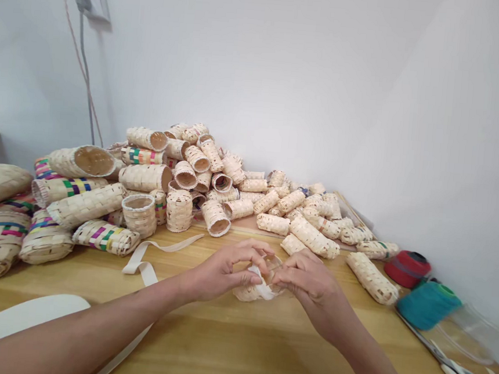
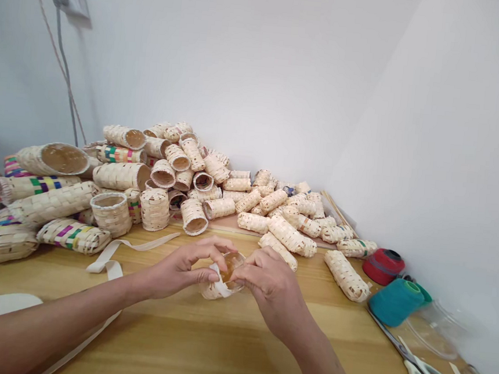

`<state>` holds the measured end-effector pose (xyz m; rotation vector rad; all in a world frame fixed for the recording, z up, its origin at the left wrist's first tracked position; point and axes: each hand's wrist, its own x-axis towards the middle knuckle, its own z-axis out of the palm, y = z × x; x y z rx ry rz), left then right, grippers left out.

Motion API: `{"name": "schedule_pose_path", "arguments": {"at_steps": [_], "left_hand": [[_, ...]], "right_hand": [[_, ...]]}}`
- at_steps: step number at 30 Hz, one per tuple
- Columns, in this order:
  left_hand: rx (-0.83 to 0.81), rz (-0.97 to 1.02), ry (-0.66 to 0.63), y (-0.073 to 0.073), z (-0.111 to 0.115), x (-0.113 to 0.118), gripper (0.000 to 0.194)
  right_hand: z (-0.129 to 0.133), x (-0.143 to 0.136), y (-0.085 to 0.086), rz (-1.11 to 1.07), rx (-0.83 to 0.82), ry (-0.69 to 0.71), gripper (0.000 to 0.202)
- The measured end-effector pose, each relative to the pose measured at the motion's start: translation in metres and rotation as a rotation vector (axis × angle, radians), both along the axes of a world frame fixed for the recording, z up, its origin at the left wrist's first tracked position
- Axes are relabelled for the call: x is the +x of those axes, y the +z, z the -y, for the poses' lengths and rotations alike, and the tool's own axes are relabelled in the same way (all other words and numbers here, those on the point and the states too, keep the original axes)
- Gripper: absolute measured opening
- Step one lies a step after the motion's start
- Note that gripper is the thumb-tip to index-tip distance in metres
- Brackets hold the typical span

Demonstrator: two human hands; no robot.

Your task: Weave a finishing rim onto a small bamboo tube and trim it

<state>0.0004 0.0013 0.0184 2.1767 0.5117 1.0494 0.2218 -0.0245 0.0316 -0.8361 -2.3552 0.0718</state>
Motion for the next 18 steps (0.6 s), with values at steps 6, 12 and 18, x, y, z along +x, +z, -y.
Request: {"name": "schedule_pose_path", "arguments": {"at_steps": [6,12,18], "left_hand": [[0.002,0.013,-0.011,-0.0008,-0.0004,0.0,0.019],[0.012,0.019,-0.008,0.0005,0.0031,0.0007,0.016],[0.036,0.027,-0.004,-0.0002,0.0071,0.0044,0.015]], "right_hand": [[-0.0004,-0.0004,-0.0009,0.008,0.004,0.005,0.026],[0.0012,-0.0042,-0.0004,-0.004,-0.01,0.011,0.027],[0.0036,-0.0065,0.0013,0.012,-0.028,0.009,0.028]]}}
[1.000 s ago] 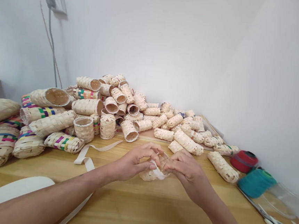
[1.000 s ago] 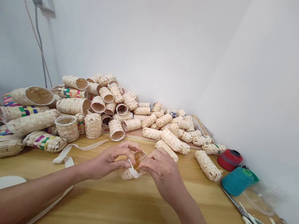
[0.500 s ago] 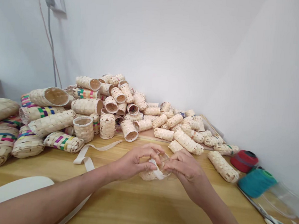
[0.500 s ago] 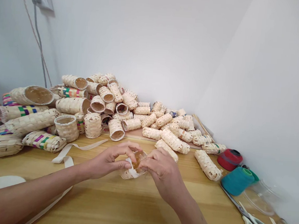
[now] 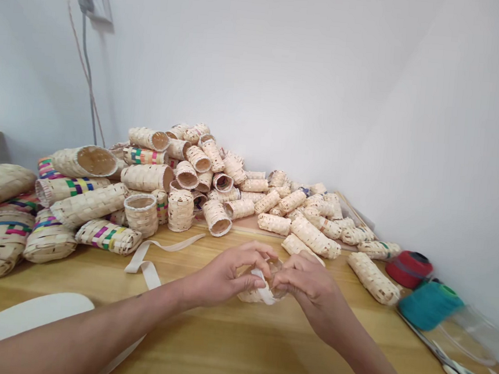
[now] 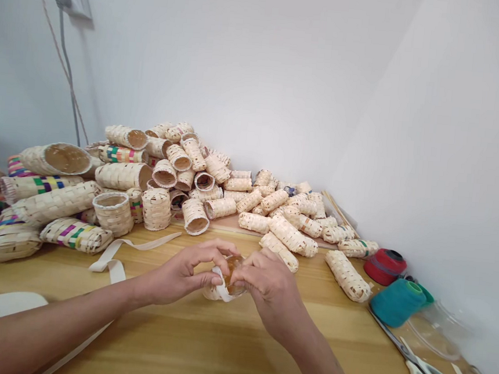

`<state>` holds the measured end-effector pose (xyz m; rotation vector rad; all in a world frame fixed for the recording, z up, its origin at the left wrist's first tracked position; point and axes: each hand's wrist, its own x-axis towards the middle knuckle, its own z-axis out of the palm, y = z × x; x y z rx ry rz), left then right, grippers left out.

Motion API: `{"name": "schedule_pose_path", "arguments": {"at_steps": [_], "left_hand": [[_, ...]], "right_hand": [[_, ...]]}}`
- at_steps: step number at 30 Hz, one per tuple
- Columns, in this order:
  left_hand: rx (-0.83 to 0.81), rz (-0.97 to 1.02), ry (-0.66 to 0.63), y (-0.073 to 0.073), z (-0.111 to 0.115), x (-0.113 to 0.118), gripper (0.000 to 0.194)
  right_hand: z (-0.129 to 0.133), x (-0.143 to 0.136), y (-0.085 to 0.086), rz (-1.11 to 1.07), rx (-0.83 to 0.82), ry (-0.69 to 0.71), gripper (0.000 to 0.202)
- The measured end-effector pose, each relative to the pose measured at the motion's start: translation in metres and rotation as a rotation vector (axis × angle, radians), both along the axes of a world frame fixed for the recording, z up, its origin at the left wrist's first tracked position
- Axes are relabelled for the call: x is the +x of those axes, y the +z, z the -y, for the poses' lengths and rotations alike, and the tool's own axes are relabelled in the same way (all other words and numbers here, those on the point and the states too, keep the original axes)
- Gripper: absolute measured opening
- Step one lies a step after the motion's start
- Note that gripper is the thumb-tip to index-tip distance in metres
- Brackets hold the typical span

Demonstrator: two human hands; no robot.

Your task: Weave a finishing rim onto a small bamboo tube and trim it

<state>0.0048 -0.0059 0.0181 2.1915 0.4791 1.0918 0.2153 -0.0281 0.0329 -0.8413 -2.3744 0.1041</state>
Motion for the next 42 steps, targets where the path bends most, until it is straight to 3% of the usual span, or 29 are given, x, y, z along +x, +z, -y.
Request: {"name": "schedule_pose_path", "arguments": {"at_steps": [5,10,15,18,21,27,34,42], "left_hand": [[-0.04,0.02,0.021,0.0,0.0,0.003,0.011],[-0.108,0.022,0.018,-0.001,-0.004,0.001,0.008],[-0.094,0.026,0.029,-0.002,-0.005,0.0,0.009],[-0.06,0.022,0.03,-0.003,-0.004,0.003,0.008],[-0.035,0.015,0.064,-0.004,-0.005,0.004,0.014],[-0.021,0.001,0.249,-0.005,-0.013,-0.001,0.015],[0.052,-0.05,0.258,-0.003,-0.01,-0.003,0.011],[0.163,-0.158,0.341,0.0,-0.001,0.003,0.007]], "right_hand": [[0.001,-0.003,-0.001,-0.025,0.004,0.017,0.026],[0.0,-0.002,0.001,-0.078,-0.125,-0.022,0.02],[0.002,-0.001,0.005,-0.137,-0.225,-0.181,0.016],[0.004,-0.005,0.004,-0.148,-0.23,-0.184,0.018],[0.003,-0.007,0.001,-0.16,-0.155,-0.163,0.015],[-0.007,-0.001,-0.007,-0.118,0.195,-0.066,0.018],[-0.008,-0.006,-0.011,-0.094,0.265,-0.072,0.014],[-0.009,-0.006,-0.013,-0.16,0.404,0.016,0.018]]}}
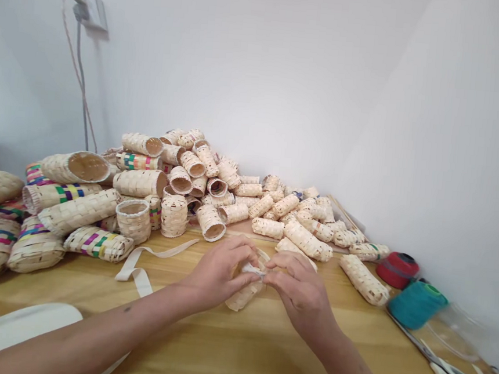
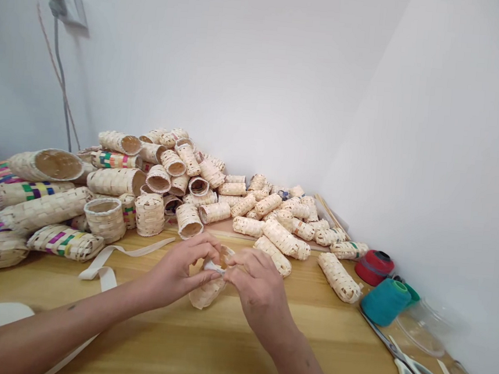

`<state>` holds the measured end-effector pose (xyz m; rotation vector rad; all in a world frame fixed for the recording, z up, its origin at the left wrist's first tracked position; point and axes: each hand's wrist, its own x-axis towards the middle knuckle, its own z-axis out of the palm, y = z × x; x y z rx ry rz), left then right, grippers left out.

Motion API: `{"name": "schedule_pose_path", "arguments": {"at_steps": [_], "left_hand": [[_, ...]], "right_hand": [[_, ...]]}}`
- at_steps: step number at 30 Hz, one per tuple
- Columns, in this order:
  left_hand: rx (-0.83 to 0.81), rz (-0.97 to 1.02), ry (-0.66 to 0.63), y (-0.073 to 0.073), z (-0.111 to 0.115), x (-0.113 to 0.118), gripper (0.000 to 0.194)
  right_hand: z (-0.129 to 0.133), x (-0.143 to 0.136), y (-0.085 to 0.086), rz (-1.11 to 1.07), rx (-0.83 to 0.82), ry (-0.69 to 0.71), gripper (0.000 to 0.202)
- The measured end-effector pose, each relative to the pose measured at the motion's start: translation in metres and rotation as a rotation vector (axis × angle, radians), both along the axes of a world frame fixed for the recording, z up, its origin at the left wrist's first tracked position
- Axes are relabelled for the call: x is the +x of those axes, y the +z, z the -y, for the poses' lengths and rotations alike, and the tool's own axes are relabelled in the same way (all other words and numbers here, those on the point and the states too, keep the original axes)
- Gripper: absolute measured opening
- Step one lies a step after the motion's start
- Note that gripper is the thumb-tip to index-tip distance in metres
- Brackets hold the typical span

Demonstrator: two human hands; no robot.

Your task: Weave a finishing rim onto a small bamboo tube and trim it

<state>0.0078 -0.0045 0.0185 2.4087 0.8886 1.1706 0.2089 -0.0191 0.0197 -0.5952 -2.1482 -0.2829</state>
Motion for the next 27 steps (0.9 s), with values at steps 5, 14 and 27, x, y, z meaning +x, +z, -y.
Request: {"name": "schedule_pose_path", "arguments": {"at_steps": [5,14,27], "left_hand": [[0.011,0.046,0.08,-0.002,-0.005,-0.003,0.008],[-0.16,0.074,0.111,-0.006,-0.009,-0.003,0.013],[-0.256,0.199,0.223,-0.006,-0.021,-0.004,0.011]], "right_hand": [[0.01,-0.003,0.009,-0.112,-0.063,0.127,0.017],[0.015,-0.007,-0.002,-0.619,-0.662,0.244,0.011],[0.046,-0.009,0.017,-0.499,-0.482,0.071,0.014]]}}
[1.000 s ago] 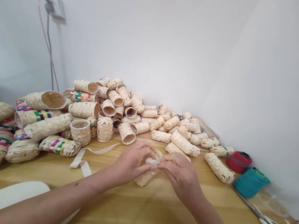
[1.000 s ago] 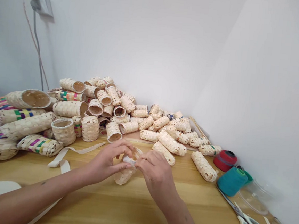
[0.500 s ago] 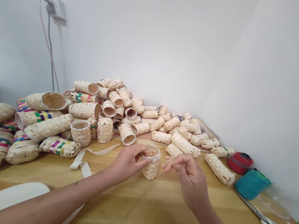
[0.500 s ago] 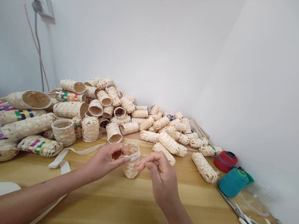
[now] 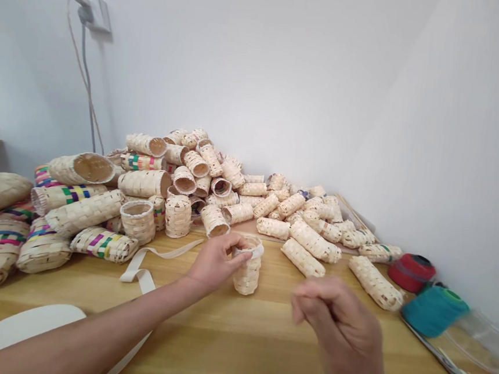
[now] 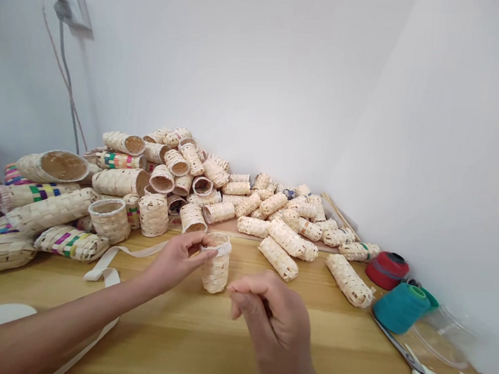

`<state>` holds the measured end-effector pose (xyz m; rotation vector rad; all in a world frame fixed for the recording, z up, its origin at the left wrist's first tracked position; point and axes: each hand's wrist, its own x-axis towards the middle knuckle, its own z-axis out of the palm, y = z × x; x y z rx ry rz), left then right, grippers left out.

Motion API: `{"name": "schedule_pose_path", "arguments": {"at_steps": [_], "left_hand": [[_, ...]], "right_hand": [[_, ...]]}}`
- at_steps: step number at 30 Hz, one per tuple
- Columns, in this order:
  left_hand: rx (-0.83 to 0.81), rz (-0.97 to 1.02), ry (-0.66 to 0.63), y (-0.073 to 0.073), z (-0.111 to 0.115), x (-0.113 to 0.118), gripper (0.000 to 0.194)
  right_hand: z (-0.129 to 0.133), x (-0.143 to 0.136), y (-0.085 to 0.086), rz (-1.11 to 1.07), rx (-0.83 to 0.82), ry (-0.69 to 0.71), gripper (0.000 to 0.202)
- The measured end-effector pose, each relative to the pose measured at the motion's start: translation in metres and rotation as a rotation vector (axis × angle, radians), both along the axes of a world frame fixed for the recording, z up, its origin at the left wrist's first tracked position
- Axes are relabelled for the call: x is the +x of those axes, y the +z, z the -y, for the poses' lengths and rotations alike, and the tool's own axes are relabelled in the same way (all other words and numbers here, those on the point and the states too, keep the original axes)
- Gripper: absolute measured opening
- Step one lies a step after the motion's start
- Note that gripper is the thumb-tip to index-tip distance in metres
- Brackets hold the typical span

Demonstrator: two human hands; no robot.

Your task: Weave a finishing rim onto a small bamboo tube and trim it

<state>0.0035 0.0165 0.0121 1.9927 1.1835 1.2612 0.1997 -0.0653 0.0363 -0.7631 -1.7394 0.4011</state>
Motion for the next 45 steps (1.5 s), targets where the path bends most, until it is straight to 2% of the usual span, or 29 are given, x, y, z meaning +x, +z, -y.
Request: {"name": "schedule_pose_path", "arguments": {"at_steps": [4,6,10,19,33,41,45], "left_hand": [[-0.012,0.021,-0.02,0.003,0.007,0.002,0.011],[-0.002,0.019,-0.04,0.004,0.011,0.002,0.011],[0.038,-0.009,-0.063,0.005,0.014,0.002,0.01],[0.109,-0.022,-0.142,0.003,0.016,0.004,0.013],[0.136,-0.049,-0.131,0.0,0.015,0.004,0.01],[0.142,-0.045,-0.142,0.0,0.017,0.004,0.008],[0.291,-0.12,-0.111,-0.001,0.02,0.005,0.009]], "right_hand": [[-0.021,-0.007,-0.009,0.188,-0.207,-0.074,0.016],[-0.03,-0.008,-0.016,0.206,-0.246,-0.099,0.016],[-0.038,-0.007,-0.023,0.206,-0.252,-0.128,0.019],[-0.039,-0.004,-0.023,0.237,-0.236,-0.138,0.02],[-0.041,-0.002,-0.025,0.225,-0.282,-0.107,0.02],[-0.039,-0.003,-0.022,0.228,-0.252,-0.14,0.022],[-0.037,-0.007,-0.022,0.209,-0.287,-0.176,0.023]]}}
